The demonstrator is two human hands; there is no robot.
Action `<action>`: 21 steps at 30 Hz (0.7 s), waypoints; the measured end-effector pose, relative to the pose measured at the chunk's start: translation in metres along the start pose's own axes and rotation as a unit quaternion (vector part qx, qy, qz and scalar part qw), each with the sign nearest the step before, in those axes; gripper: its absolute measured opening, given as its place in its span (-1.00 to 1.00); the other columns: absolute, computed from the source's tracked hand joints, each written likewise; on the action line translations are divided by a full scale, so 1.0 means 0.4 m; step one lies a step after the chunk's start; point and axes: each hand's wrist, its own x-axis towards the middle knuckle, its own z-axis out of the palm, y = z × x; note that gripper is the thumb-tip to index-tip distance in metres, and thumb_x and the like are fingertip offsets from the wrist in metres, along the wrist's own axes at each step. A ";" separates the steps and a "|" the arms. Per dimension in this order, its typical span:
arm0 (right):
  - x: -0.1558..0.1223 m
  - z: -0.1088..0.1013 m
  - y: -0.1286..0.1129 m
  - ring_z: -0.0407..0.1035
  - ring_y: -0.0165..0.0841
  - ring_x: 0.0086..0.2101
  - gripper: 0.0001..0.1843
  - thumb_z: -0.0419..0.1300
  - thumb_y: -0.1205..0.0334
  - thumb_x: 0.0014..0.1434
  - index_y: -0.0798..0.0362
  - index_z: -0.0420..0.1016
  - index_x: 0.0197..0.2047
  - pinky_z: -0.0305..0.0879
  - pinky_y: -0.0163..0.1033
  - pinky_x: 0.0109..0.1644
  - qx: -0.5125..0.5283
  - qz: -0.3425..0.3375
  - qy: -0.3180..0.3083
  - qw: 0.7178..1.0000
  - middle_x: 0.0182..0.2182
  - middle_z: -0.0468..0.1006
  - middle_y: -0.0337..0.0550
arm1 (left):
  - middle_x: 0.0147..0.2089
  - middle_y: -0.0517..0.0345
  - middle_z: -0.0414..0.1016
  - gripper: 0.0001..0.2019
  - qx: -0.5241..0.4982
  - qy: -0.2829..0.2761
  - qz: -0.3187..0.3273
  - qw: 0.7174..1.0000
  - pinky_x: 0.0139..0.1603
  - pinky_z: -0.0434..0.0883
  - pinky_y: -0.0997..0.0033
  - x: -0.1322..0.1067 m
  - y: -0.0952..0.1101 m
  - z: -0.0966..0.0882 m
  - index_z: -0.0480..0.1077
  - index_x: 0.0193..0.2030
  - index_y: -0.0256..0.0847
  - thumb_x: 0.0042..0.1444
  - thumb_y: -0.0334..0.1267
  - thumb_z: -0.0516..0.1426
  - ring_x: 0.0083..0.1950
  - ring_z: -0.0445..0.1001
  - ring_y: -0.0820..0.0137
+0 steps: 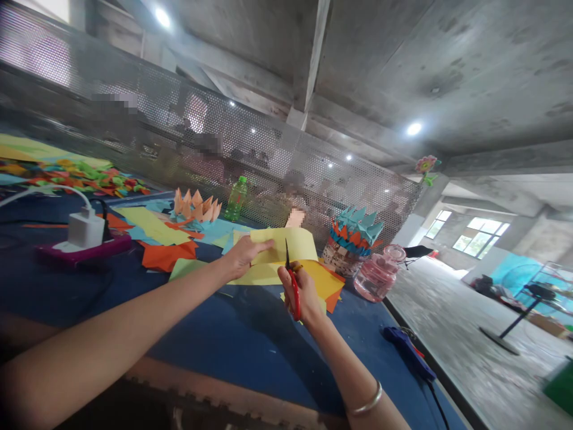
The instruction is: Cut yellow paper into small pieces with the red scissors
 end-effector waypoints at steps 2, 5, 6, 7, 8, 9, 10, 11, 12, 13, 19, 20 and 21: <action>-0.001 0.001 -0.005 0.19 -0.45 -0.75 -0.41 -0.02 -0.34 0.15 -0.03 0.15 -0.61 0.13 -0.33 -0.65 -0.019 0.001 0.019 1.000 -0.81 0.27 -0.28 | -0.34 -0.03 0.61 -0.76 -0.003 -0.013 -0.007 1.000 -0.30 0.47 0.18 -0.009 0.001 0.005 0.53 -0.39 -0.25 -0.24 -0.21 0.34 -0.27 0.57 0.09; -0.002 0.002 -0.011 0.19 -0.45 -0.75 -0.36 -0.04 -0.36 0.15 -0.02 0.13 -0.69 0.13 -0.33 -0.64 -0.032 -0.002 0.024 0.999 -0.82 0.27 -0.23 | -0.32 -0.02 0.62 -0.81 -0.013 -0.020 -0.006 1.000 -0.29 0.46 0.19 -0.018 0.004 0.012 0.53 -0.37 -0.23 -0.19 -0.25 0.31 -0.26 0.57 0.09; -0.003 0.001 -0.012 0.18 -0.45 -0.76 -0.34 -0.05 -0.36 0.15 -0.02 0.13 -0.71 0.12 -0.33 -0.65 -0.035 -0.005 0.022 0.999 -0.83 0.27 -0.22 | -0.31 -0.02 0.62 -0.81 -0.013 -0.020 -0.004 1.000 -0.28 0.46 0.19 -0.020 0.004 0.014 0.54 -0.36 -0.23 -0.18 -0.25 0.31 -0.25 0.57 0.09; -0.003 0.001 -0.014 0.18 -0.46 -0.76 -0.33 -0.05 -0.36 0.15 -0.02 0.13 -0.73 0.11 -0.33 -0.65 -0.036 -0.009 0.020 0.999 -0.84 0.26 -0.22 | -0.30 -0.03 0.62 -0.81 -0.011 -0.018 -0.002 1.000 -0.27 0.46 0.20 -0.021 0.004 0.015 0.54 -0.36 -0.23 -0.18 -0.26 0.31 -0.24 0.57 0.09; -0.004 0.001 -0.015 0.17 -0.46 -0.77 -0.31 -0.06 -0.36 0.15 -0.01 0.13 -0.74 0.10 -0.33 -0.65 -0.037 -0.012 0.019 0.999 -0.85 0.25 -0.22 | -0.29 -0.04 0.62 -0.82 -0.008 -0.015 -0.001 1.000 -0.26 0.46 0.20 -0.021 0.004 0.015 0.54 -0.36 -0.24 -0.17 -0.26 0.31 -0.23 0.57 0.10; -0.004 0.000 -0.018 0.16 -0.47 -0.77 -0.30 -0.06 -0.36 0.15 -0.02 0.12 -0.76 0.10 -0.33 -0.65 -0.036 -0.016 0.019 0.999 -0.86 0.24 -0.22 | -0.28 -0.05 0.62 -0.82 -0.004 -0.013 0.001 1.000 -0.25 0.46 0.20 -0.020 0.004 0.015 0.54 -0.36 -0.25 -0.17 -0.26 0.30 -0.23 0.57 0.10; -0.005 0.000 -0.020 0.15 -0.48 -0.77 -0.30 -0.06 -0.36 0.15 -0.02 0.11 -0.78 0.09 -0.33 -0.66 -0.035 -0.018 0.019 0.999 -0.87 0.22 -0.22 | -0.27 -0.06 0.62 -0.82 0.001 -0.011 0.001 1.000 -0.25 0.46 0.20 -0.019 0.003 0.015 0.54 -0.36 -0.25 -0.16 -0.26 0.30 -0.23 0.56 0.10; -0.005 0.001 -0.022 0.13 -0.48 -0.78 -0.29 -0.06 -0.36 0.15 -0.02 0.10 -0.79 0.08 -0.33 -0.66 -0.034 -0.017 0.021 0.999 -0.87 0.21 -0.22 | -0.27 -0.07 0.62 -0.82 0.004 -0.008 0.001 1.000 -0.26 0.46 0.19 -0.018 0.002 0.015 0.54 -0.36 -0.25 -0.16 -0.25 0.30 -0.23 0.56 0.09; -0.006 0.001 -0.023 0.12 -0.48 -0.78 -0.30 -0.05 -0.37 0.14 -0.03 0.09 -0.78 0.07 -0.33 -0.67 -0.033 -0.013 0.024 0.999 -0.88 0.20 -0.23 | -0.27 -0.08 0.62 -0.82 0.007 -0.007 0.001 1.000 -0.27 0.47 0.19 -0.017 0.001 0.014 0.54 -0.37 -0.25 -0.16 -0.25 0.30 -0.24 0.56 0.09; -0.006 0.002 -0.024 0.11 -0.48 -0.79 -0.31 -0.05 -0.37 0.14 -0.03 0.10 -0.78 0.06 -0.33 -0.69 -0.032 -0.007 0.027 0.999 -0.88 0.19 -0.23 | -0.27 -0.08 0.61 -0.83 0.006 -0.007 0.001 1.000 -0.28 0.47 0.18 -0.016 0.000 0.014 0.54 -0.37 -0.25 -0.15 -0.25 0.29 -0.24 0.56 0.09; -0.005 0.010 -0.017 0.08 -0.47 -0.82 -0.33 -0.03 -0.37 0.12 -0.04 0.09 -0.75 0.00 -0.32 -0.74 -0.020 0.012 0.046 0.999 -0.89 0.20 -0.24 | -0.32 -0.10 0.60 -0.76 -0.013 -0.022 -0.016 1.000 -0.31 0.48 0.13 -0.017 -0.002 0.015 0.55 -0.33 -0.26 -0.18 -0.22 0.33 -0.29 0.57 0.08; -0.005 0.011 -0.016 0.08 -0.47 -0.82 -0.34 -0.03 -0.37 0.12 -0.04 0.08 -0.75 0.00 -0.32 -0.74 -0.018 0.012 0.048 0.999 -0.89 0.19 -0.24 | -0.32 -0.11 0.60 -0.74 -0.015 -0.024 -0.016 0.999 -0.31 0.48 0.12 -0.017 -0.002 0.015 0.55 -0.32 -0.26 -0.19 -0.21 0.33 -0.30 0.57 0.07; -0.005 0.012 -0.017 0.08 -0.47 -0.83 -0.34 -0.03 -0.37 0.12 -0.05 0.08 -0.74 0.00 -0.31 -0.74 -0.016 0.013 0.049 0.999 -0.89 0.19 -0.24 | -0.31 -0.12 0.60 -0.72 -0.017 -0.024 -0.014 0.999 -0.31 0.48 0.11 -0.017 -0.002 0.015 0.54 -0.31 -0.27 -0.20 -0.20 0.34 -0.30 0.57 0.07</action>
